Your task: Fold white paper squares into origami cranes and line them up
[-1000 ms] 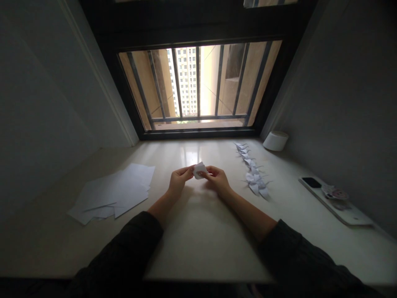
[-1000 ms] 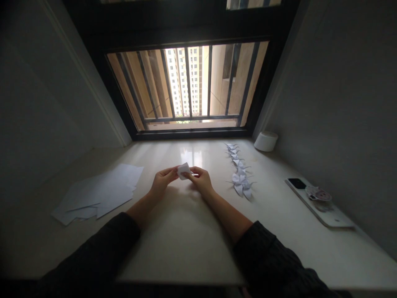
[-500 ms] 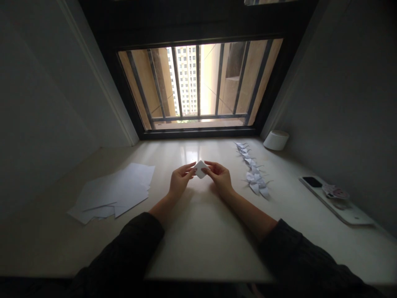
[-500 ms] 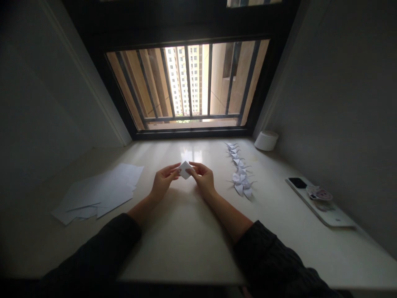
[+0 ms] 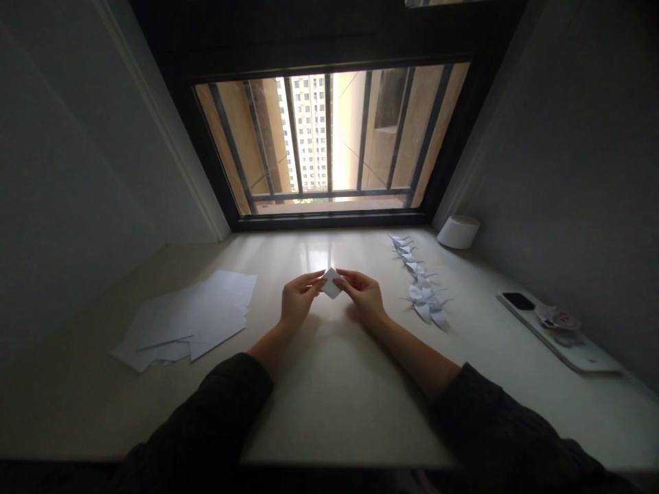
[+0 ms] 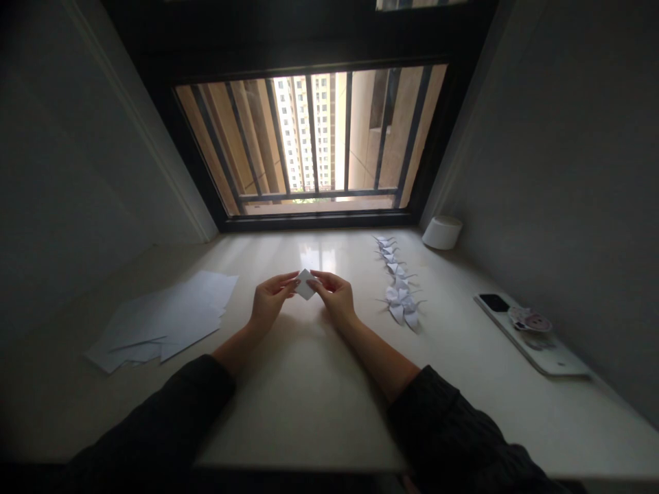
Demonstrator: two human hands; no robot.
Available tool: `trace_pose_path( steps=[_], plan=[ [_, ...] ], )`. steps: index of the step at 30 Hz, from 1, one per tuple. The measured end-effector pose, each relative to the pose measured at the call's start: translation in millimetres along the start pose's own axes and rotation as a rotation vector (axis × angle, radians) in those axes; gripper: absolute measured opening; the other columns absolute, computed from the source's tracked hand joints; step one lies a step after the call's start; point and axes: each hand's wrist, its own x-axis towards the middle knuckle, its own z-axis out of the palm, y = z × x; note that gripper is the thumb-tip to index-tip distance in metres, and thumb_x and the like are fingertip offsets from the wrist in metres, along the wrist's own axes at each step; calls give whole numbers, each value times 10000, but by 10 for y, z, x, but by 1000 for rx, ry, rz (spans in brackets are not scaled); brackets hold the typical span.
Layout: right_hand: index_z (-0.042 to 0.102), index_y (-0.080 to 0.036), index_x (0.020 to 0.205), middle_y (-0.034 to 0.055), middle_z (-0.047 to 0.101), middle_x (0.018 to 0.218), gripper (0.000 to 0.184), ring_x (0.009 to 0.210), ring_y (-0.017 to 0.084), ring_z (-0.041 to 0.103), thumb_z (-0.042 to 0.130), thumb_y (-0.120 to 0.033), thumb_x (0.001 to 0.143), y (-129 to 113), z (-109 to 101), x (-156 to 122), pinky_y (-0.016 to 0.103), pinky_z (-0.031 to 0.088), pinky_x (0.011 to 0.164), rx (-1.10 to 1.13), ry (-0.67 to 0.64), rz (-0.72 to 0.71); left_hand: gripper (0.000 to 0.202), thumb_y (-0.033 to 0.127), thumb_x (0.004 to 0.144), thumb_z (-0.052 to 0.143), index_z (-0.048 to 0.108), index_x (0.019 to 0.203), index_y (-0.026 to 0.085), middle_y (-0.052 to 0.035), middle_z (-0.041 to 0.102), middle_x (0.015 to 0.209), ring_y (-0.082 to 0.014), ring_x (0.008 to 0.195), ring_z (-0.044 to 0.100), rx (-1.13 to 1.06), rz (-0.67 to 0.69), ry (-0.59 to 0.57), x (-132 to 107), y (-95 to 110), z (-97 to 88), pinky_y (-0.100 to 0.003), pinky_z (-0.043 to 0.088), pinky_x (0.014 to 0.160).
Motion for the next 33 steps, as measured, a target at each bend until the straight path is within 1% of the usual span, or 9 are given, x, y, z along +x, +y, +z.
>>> trace_pose_path(
  steps=[6,13,19,23,25,29,33],
  plan=[
    [711,-196,969,72,727,913,386,802,218,661,741,-401,643,21,-3,4,357,517,752,-13,17,-4,371,390,680,713,710,992,188,-82,713,968,-195,752,664,41,45,6,-14,-9,1,-297,531,643],
    [713,-195,959,70,725,911,388,789,218,654,732,-420,644,12,-15,2,361,518,734,-61,52,2,367,389,669,720,712,981,196,-83,714,957,-223,821,663,63,91,-7,-4,-36,-12,-326,530,704],
    [696,-185,985,65,716,881,385,756,196,647,717,-406,671,-5,-22,4,342,509,724,-66,15,12,373,380,666,725,713,978,176,-88,724,903,-189,721,652,19,36,-17,-2,-12,-8,-305,517,644],
    [635,-191,1097,54,707,860,511,731,183,649,747,-389,639,-17,-13,4,325,507,699,6,-49,59,386,379,655,733,713,981,173,-89,725,890,-185,728,652,-16,-3,-10,-4,0,1,-301,515,654],
    [628,-194,1100,52,704,862,545,740,186,651,766,-387,610,-15,-7,3,318,507,696,35,-76,82,390,380,654,733,712,985,175,-87,725,888,-185,733,651,-18,-6,-14,-8,4,6,-305,518,664],
    [641,-194,1067,41,692,838,558,720,183,642,792,-386,565,-2,-3,6,309,507,674,44,-75,105,384,379,653,732,715,979,177,-83,725,880,-185,725,648,-15,-3,-24,-17,7,14,-312,519,673],
    [625,-196,1091,23,672,787,586,696,171,630,797,-364,557,-6,1,10,308,505,672,85,-67,121,368,361,656,734,716,973,175,-84,725,885,-181,728,642,-21,7,-22,-20,4,20,-302,511,669]
  ],
)
